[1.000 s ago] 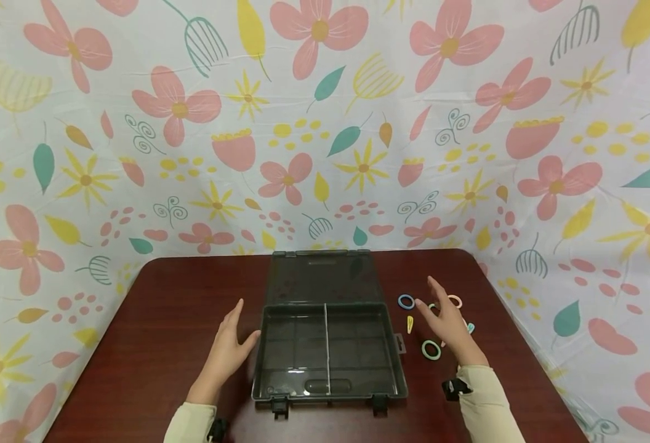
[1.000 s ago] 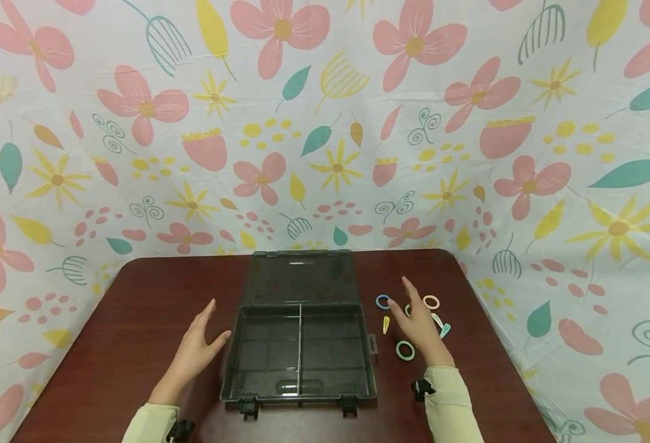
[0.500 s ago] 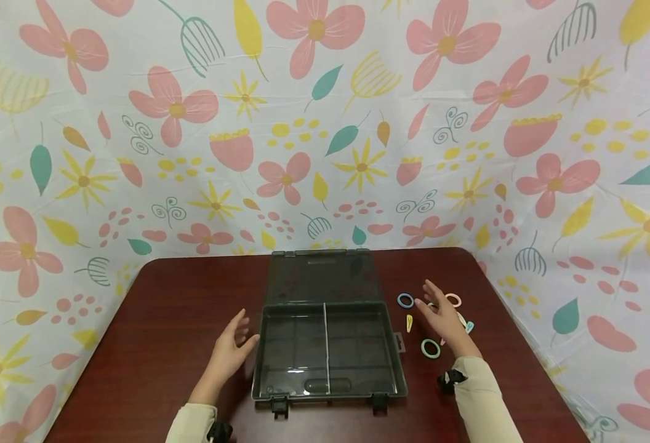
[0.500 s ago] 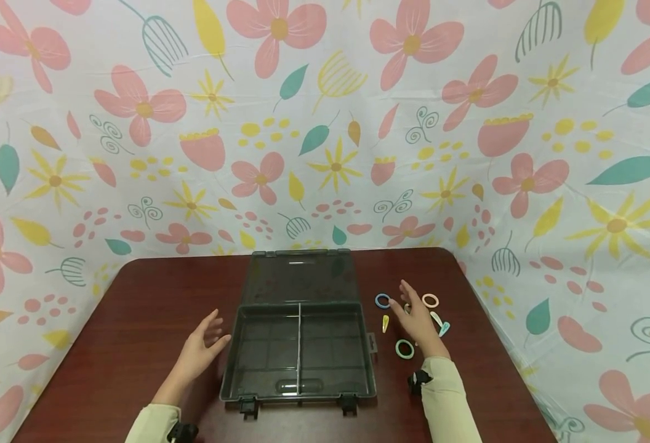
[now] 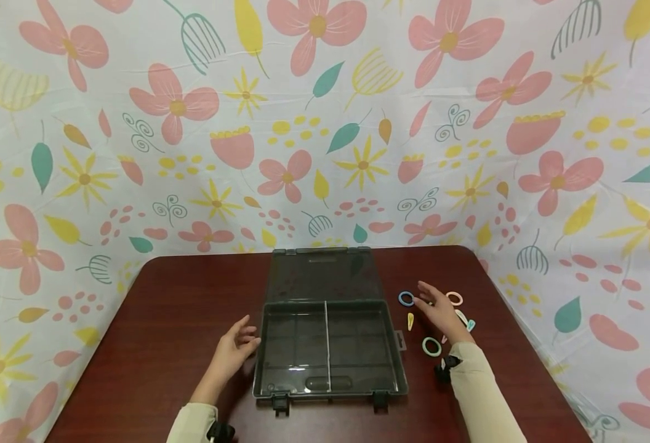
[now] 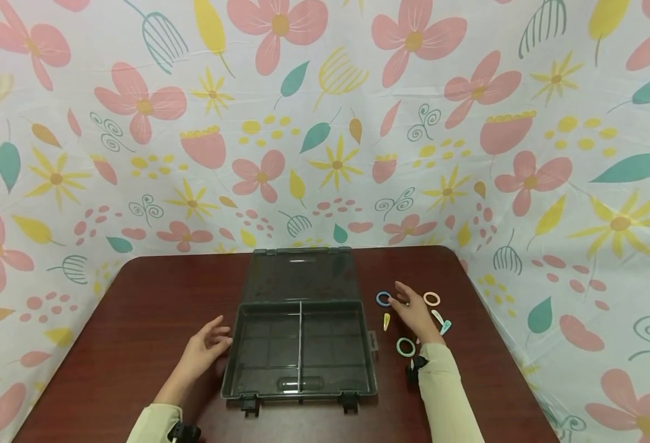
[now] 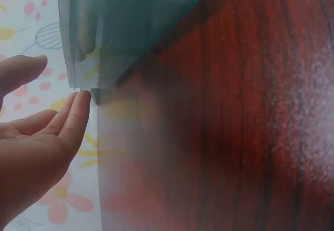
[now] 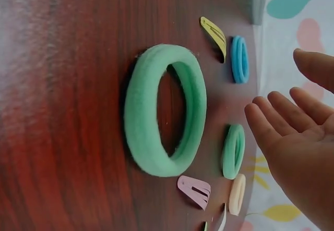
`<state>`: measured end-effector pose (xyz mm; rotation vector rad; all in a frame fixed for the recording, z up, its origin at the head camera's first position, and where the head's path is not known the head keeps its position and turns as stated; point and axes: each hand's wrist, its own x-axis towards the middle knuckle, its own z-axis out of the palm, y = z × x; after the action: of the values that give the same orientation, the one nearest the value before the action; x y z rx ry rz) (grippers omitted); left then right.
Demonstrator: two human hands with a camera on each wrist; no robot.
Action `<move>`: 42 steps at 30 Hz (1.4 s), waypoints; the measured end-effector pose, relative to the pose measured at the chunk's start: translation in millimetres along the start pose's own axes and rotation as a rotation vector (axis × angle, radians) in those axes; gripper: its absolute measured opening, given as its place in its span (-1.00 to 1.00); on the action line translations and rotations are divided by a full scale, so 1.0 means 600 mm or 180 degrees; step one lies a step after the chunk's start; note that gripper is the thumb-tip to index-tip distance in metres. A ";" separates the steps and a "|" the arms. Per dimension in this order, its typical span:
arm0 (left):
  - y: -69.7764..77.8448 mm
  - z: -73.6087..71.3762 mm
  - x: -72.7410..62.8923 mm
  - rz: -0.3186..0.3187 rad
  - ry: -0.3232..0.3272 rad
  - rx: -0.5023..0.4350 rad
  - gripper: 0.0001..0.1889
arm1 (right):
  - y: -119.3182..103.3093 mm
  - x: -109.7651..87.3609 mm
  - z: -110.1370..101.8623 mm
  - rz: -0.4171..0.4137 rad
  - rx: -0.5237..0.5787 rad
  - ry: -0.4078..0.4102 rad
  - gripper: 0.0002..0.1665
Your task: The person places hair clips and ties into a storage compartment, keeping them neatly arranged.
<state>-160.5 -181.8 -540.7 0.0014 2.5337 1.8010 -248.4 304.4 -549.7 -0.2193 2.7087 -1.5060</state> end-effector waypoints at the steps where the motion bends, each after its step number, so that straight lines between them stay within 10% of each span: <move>1: -0.001 0.000 0.000 -0.0048 -0.0011 -0.0067 -0.33 | 0.001 0.003 0.000 0.0002 0.0010 -0.0006 -0.29; 30: -0.024 0.005 -0.001 -0.0361 -0.0141 -0.0418 -0.57 | 0.031 0.044 0.018 0.0418 0.0117 0.0097 -0.44; 42: -0.021 0.003 -0.005 -0.0390 -0.0211 -0.0558 -0.56 | 0.037 0.053 0.032 0.0315 -0.0373 0.0447 -0.64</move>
<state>-157.2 -184.5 -553.1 -0.0948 2.2707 1.9330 -280.5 295.3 -577.5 0.0182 2.8716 -1.3886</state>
